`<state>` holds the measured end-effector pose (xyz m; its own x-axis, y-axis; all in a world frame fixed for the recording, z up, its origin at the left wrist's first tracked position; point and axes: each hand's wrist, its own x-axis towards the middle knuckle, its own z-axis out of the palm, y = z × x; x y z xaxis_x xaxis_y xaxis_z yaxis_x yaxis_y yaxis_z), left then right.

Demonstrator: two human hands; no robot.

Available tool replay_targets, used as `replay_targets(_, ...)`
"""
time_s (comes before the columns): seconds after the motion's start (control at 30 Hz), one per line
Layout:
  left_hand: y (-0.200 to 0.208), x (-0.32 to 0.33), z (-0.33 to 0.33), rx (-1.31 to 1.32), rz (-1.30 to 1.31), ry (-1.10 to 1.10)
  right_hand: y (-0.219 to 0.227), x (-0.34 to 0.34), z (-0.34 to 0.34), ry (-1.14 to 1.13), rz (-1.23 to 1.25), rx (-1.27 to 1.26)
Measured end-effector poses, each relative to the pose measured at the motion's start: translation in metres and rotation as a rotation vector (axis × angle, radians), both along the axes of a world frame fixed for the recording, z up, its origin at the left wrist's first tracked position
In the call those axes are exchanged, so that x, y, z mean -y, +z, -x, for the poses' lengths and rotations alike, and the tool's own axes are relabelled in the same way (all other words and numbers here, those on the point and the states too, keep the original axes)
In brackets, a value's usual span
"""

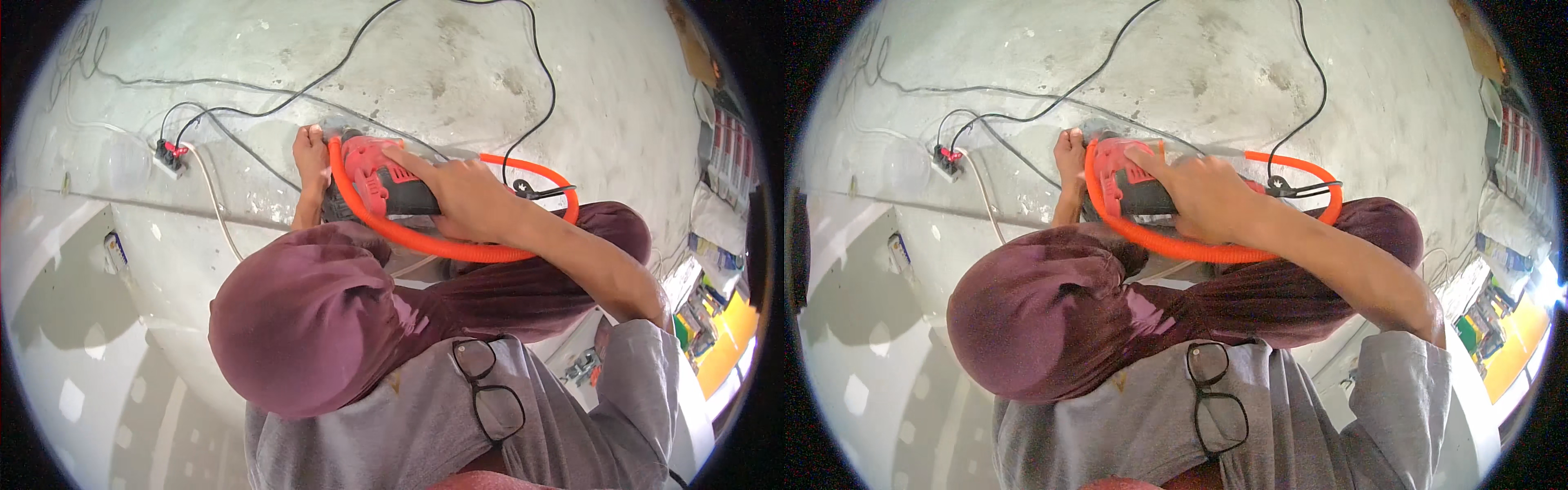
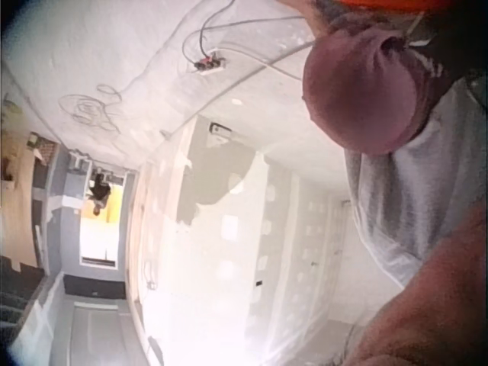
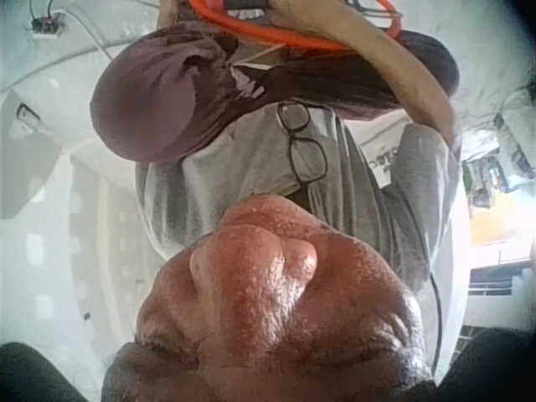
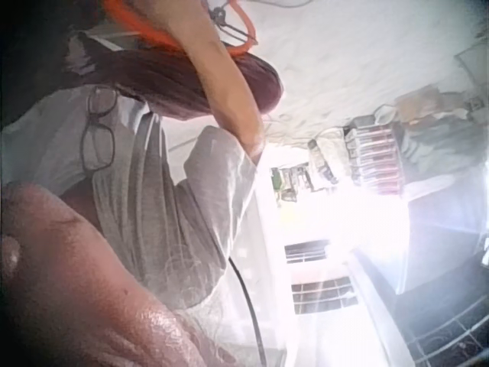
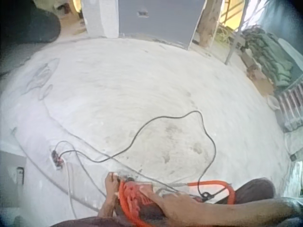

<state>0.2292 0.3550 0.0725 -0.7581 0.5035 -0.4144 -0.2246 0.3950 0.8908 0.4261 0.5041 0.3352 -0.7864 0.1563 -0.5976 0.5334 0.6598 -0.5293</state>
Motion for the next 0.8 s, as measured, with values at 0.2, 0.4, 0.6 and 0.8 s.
replay_targets(0.2, -0.003, 0.017, 0.005, -0.135, 0.149, -0.04, 0.002, -0.003, 0.007, 0.033, 0.035, -0.02)
replay_targets(0.4, -0.032, 0.023, 0.01, -0.097, 0.138, 0.014, -0.001, -0.002, 0.013, 0.031, 0.047, -0.042)
replay_targets(0.6, -0.025, 0.014, -0.008, 0.086, 0.005, 0.165, 0.016, -0.008, 0.028, 0.012, 0.068, 0.097)
replay_targets(0.8, -0.006, 0.014, -0.002, -0.01, 0.123, 0.097, 0.012, -0.006, 0.042, 0.078, 0.028, 0.202)
